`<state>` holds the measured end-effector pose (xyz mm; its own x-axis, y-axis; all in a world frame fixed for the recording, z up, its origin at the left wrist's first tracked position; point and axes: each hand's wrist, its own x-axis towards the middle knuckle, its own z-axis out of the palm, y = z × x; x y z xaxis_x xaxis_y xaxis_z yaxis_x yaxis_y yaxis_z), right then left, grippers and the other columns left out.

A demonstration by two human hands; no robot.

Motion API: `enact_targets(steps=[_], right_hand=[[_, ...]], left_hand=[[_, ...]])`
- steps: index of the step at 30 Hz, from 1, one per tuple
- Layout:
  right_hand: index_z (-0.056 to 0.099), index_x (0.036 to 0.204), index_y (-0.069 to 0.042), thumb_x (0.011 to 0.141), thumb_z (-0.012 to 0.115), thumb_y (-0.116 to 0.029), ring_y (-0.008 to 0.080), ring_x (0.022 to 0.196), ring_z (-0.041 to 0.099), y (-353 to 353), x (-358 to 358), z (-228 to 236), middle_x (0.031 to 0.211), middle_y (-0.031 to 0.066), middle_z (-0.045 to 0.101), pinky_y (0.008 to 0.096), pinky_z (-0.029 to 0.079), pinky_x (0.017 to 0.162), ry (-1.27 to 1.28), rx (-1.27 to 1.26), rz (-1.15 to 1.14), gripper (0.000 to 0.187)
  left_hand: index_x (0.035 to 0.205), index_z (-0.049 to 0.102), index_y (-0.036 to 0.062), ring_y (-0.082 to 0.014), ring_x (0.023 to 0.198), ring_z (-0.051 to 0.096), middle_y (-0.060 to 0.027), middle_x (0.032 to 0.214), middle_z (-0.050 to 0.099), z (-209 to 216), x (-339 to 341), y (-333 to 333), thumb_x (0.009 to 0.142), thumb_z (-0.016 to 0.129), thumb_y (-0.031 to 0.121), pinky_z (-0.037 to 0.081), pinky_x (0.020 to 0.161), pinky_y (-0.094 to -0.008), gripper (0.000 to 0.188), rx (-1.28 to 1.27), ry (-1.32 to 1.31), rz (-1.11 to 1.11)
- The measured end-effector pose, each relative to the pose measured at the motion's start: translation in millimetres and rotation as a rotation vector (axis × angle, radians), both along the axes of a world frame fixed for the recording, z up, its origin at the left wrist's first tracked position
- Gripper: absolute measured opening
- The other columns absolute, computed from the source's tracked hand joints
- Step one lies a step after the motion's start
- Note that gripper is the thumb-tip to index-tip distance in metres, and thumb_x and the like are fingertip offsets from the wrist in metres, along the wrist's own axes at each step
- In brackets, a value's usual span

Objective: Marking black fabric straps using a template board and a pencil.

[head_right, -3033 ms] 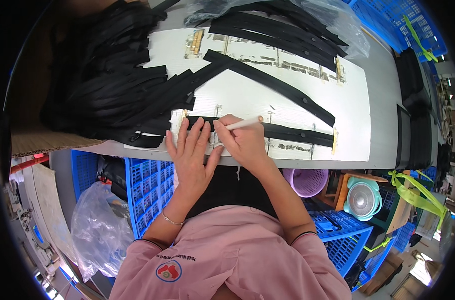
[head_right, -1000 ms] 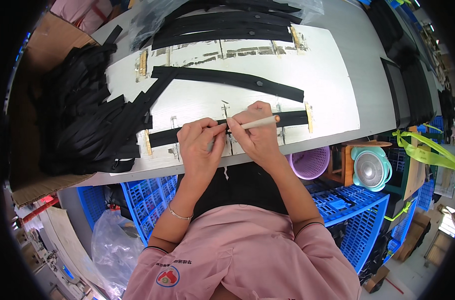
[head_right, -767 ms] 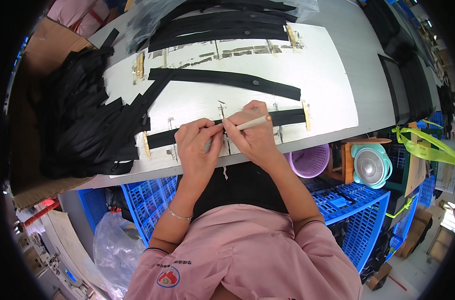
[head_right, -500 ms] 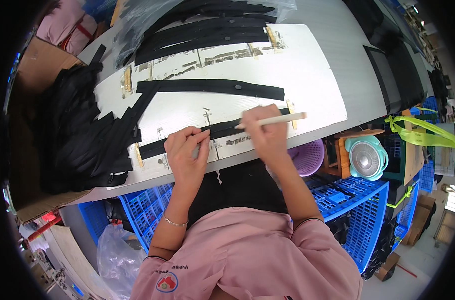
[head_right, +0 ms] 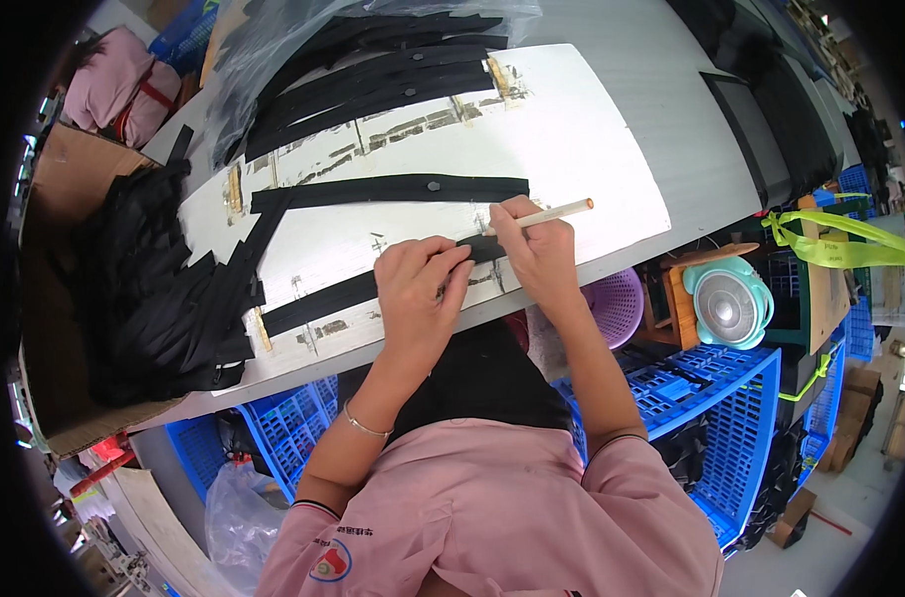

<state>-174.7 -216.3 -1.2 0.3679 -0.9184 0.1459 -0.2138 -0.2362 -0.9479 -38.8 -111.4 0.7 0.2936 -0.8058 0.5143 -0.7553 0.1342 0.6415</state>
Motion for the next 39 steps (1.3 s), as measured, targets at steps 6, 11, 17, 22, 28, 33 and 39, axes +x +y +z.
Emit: enact_targets(steps=[6,11,17,22,28,33,39], right_hand=[[0.068,0.091,0.002,0.1,0.063,-0.013,0.013,0.066,0.058,-0.2,0.5,1.6,0.076,0.0087,0.066,0.0296,0.047,0.062,0.081,-0.098,0.015,0.017],[0.065,0.083,0.001,0.099,0.063,-0.014,0.0173,0.058,0.057,1.9,-6.1,2.8,0.065,0.009,0.061,0.0331,0.045,0.057,0.001,-0.047,0.004,0.022],[0.062,0.077,0.0,0.098,0.063,-0.018,0.0192,0.056,0.058,-1.9,-6.6,-1.1,0.061,0.01,0.058,0.0342,0.043,0.054,0.068,-0.153,0.077,0.028],[0.061,0.076,0.001,0.097,0.064,-0.017,0.019,0.056,0.057,-5.0,-6.3,-6.6,0.061,0.01,0.058,0.0342,0.044,0.055,0.141,-0.279,0.114,0.027],[0.068,0.082,0.002,0.101,0.063,-0.012,0.0064,0.063,0.052,1.2,-11.6,-5.0,0.072,0.0013,0.062,0.0247,0.04,0.056,-0.081,-0.017,0.045,0.024],[0.074,0.093,0.001,0.103,0.064,-0.014,0.005,0.061,0.047,4.9,-3.3,1.0,0.076,0.0001,0.062,0.0229,0.036,0.054,-0.184,0.042,0.067,0.021],[0.072,0.092,-0.004,0.088,0.079,-0.018,0.0146,0.062,0.055,-1.2,3.5,2.5,0.076,0.0042,0.066,0.0312,0.043,0.057,0.165,-0.487,0.24,0.016]], left_hand=[[0.096,0.076,0.0043,-0.0246,0.097,0.059,-0.0038,0.101,0.067,-4.6,-6.2,-7.8,0.08,0.078,0.005,0.042,0.091,-0.0393,0.016,0.031,0.012,0.005],[0.095,0.078,0.008,-0.0216,0.097,0.061,-0.0013,0.1,0.069,-6.3,-7.3,-8.4,0.08,0.08,0.006,0.042,0.09,-0.0366,0.015,0.063,-0.002,0.024],[0.095,0.078,0.0085,-0.0219,0.097,0.061,-0.0011,0.1,0.069,-5.5,-5.4,-8.0,0.08,0.08,0.006,0.042,0.09,-0.0368,0.016,0.054,-0.002,0.032],[0.099,0.076,0.0084,-0.0254,0.097,0.062,-0.0032,0.102,0.069,-9.8,-0.5,-6.7,0.08,0.08,0.007,0.043,0.091,-0.0401,0.02,0.029,-0.01,0.018],[0.106,0.075,0.0077,-0.031,0.109,0.063,-0.0098,0.114,0.07,2.9,44.2,25.6,0.081,0.079,0.008,0.043,0.104,-0.0463,0.026,0.033,-0.095,0.153],[0.123,0.067,0.0061,-0.0357,0.131,0.051,-0.0138,0.131,0.062,5.4,142.5,61.3,0.087,0.073,0.009,0.032,0.115,-0.0531,0.037,0.121,-0.295,0.547],[0.11,0.069,0.0064,-0.0357,0.14,0.045,-0.011,0.128,0.065,-7.3,186.2,60.2,0.087,0.076,0.012,0.023,0.12,-0.0538,0.024,0.196,-0.331,0.618]])
